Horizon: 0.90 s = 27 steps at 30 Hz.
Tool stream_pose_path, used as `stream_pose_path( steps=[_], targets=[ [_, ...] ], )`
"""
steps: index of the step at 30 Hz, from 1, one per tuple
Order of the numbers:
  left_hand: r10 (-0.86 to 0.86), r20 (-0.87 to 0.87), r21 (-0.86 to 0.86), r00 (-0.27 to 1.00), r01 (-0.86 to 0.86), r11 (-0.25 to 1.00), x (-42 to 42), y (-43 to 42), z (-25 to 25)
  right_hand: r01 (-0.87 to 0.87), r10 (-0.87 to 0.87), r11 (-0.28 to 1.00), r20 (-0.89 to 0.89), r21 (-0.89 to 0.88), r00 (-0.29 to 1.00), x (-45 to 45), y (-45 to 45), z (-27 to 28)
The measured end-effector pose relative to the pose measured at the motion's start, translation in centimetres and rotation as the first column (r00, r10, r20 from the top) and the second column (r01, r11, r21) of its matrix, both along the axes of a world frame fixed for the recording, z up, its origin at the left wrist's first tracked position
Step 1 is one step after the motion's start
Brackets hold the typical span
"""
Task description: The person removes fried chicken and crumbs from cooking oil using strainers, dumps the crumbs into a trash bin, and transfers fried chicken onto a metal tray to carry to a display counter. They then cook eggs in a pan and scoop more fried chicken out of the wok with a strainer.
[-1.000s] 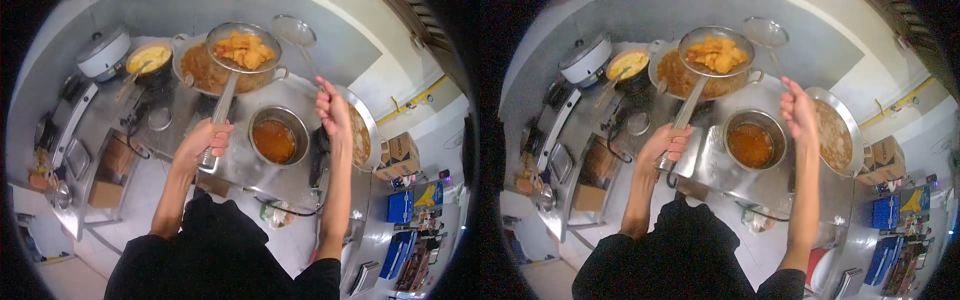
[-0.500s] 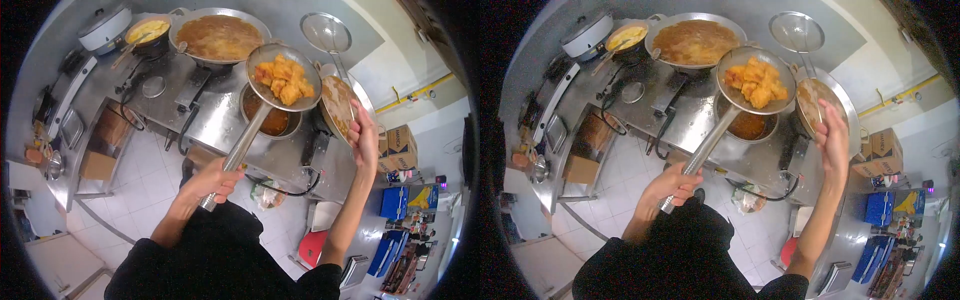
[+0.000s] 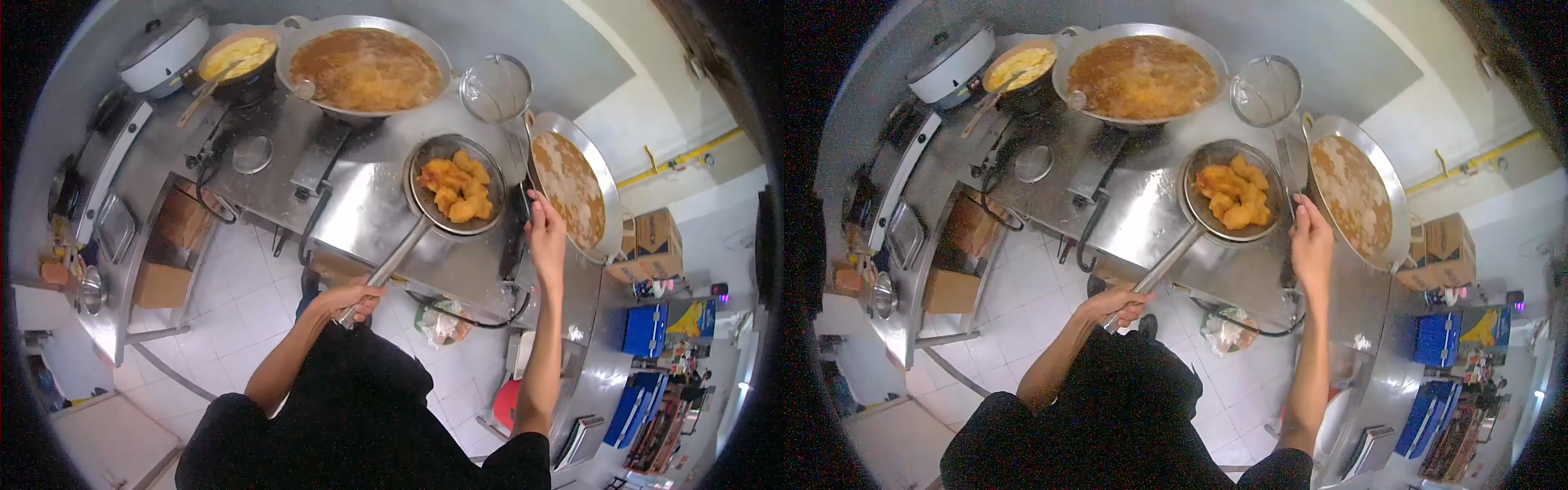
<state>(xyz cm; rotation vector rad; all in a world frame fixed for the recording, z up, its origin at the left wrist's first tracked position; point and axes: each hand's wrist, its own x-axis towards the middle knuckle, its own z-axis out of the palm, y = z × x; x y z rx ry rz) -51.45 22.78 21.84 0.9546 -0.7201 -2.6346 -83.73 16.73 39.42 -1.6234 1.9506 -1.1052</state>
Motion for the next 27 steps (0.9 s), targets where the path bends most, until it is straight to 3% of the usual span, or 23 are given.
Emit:
stream_pose_path(
  steps=[2,3,5,6,7,8,9,10,11,12,13,14,15,17,18,19,21,22,23,25,26,27],
  targets=[
    [0.034,-0.069,0.015,0.997,-0.033,0.999,1.8,-1.4,0.8,-0.038,-0.014,0.989,-0.347,-0.143,0.938,2.4,-3.8,-0.7],
    [0.056,-0.134,0.035,0.989,-0.052,0.998,2.8,-2.2,1.1,-0.068,-0.010,0.982,-0.408,-0.175,0.913,4.4,-5.3,-0.4],
    [0.036,-0.160,-0.045,0.986,-0.044,0.998,5.5,-3.5,-1.2,-0.014,0.006,1.000,-0.547,-0.010,0.837,7.2,-9.6,-1.1],
    [0.206,-0.143,-0.010,0.968,-0.209,0.978,6.7,-3.7,-1.3,-0.019,0.006,1.000,-0.551,-0.017,0.835,8.2,-11.8,-1.7],
    [0.368,-0.120,0.021,0.922,-0.368,0.929,8.2,-4.1,-1.3,-0.025,0.043,0.999,-0.673,0.036,0.738,9.1,-14.1,-2.5],
    [0.427,-0.099,0.074,0.899,-0.422,0.904,10.6,-4.4,-0.5,-0.023,0.084,0.996,-0.777,0.089,0.624,9.7,-16.1,-3.5],
    [0.480,0.021,-0.020,0.877,-0.480,0.877,13.4,-4.3,-1.7,-0.025,0.082,0.996,-0.779,0.085,0.621,9.8,-17.7,-4.5],
    [0.537,0.136,-0.119,0.833,-0.524,0.843,16.6,-3.7,-3.5,-0.160,0.142,0.986,-0.778,0.053,0.612,9.5,-19.4,-5.5],
    [0.667,0.269,-0.223,0.695,-0.629,0.745,19.5,-2.1,-6.2,-0.294,0.201,0.956,-0.780,0.023,0.593,9.8,-20.9,-5.8],
    [0.765,0.326,-0.325,0.555,-0.694,0.642,22.5,-0.1,-8.7,-0.301,0.204,0.953,-0.784,0.023,0.587,11.1,-21.8,-3.9],
    [0.753,0.526,-0.356,0.395,-0.702,0.617,25.4,1.5,-11.5,-0.214,0.385,0.921,-0.667,0.327,0.637,13.0,-22.0,-0.5],
    [0.783,0.561,-0.383,0.270,-0.754,0.534,28.3,4.3,-15.0,-0.136,0.511,0.781,-0.498,0.610,0.701,14.4,-22.0,1.7],
    [0.828,0.540,-0.418,0.152,-0.805,0.420,30.4,7.4,-17.7,-0.126,0.512,0.775,-0.498,0.620,0.700,15.4,-21.9,2.1],
    [0.773,0.631,-0.339,0.061,-0.875,0.346,34.3,13.2,-24.2,-0.104,0.205,0.762,-0.087,0.639,0.975,17.4,-22.1,2.7],
    [0.720,0.693,-0.275,0.041,-0.908,0.316,34.6,15.9,-26.7,-0.093,0.195,0.757,-0.088,0.646,0.977,17.9,-22.3,2.2],
    [0.661,0.750,-0.216,0.023,-0.936,0.278,34.9,18.5,-28.3,-0.094,0.197,0.759,-0.089,0.644,0.976,18.6,-22.5,2.2],
    [0.627,0.777,-0.144,0.046,-0.958,0.248,33.4,23.5,-29.1,-0.141,-0.006,0.699,0.203,0.701,0.979,19.7,-23.3,2.7],
    [0.577,0.815,-0.120,0.043,-0.963,0.241,32.1,25.7,-30.0,-0.188,-0.035,0.731,0.311,0.656,0.950,19.3,-24.5,0.2],
    [0.526,0.849,-0.103,0.042,-0.965,0.243,31.6,27.3,-30.7,-0.187,-0.034,0.729,0.308,0.658,0.951,19.5,-24.9,-0.8],
    [0.413,0.877,0.049,0.246,-0.901,0.430,30.4,29.3,-30.8,-0.278,-0.131,0.720,0.519,0.635,0.845,20.0,-26.3,-1.9],
    [0.400,0.871,0.101,0.284,-0.902,0.420,29.6,29.6,-30.1,-0.297,-0.173,0.761,0.621,0.577,0.764,20.4,-26.9,-3.0],
    [0.444,0.851,0.066,0.280,-0.896,0.438,28.8,29.6,-29.6,-0.298,-0.173,0.759,0.620,0.579,0.765,20.3,-27.3,-3.7]
  ],
)
